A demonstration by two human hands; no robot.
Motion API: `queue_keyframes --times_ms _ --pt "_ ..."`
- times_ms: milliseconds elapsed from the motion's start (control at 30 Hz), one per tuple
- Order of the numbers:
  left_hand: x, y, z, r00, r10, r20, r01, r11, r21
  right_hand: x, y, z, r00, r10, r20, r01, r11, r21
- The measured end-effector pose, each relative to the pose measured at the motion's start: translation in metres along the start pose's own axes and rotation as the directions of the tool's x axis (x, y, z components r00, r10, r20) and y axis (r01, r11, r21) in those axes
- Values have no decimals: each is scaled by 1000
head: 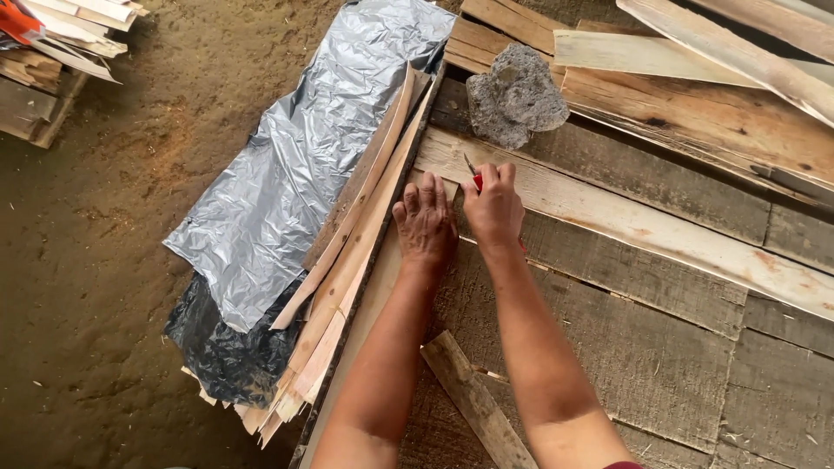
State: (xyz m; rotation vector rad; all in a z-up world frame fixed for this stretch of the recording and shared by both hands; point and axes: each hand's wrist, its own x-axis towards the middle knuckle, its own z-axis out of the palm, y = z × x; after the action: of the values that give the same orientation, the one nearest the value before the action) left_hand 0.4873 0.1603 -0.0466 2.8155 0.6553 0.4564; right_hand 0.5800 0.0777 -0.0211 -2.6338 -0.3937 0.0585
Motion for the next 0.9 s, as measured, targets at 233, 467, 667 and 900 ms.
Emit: queue_keyframes --times_ms 233,467,667,900 --pt "-12 -4 -16 1000 -3 27 5 998 -62 -19 -4 -16 994 -104 -31 105 994 8" --pt "-175 -8 -80 980 -74 -183 37 980 -195 -140 -6 -52 971 -131 199 101 983 152" --pt "-335 -14 -135 983 -157 -94 149 985 -85 -281 2 -34 876 -231 424 202 973 113" --pt "-449 -22 -168 929 -368 -45 369 930 0 -380 -17 -49 781 -298 548 326 944 48"
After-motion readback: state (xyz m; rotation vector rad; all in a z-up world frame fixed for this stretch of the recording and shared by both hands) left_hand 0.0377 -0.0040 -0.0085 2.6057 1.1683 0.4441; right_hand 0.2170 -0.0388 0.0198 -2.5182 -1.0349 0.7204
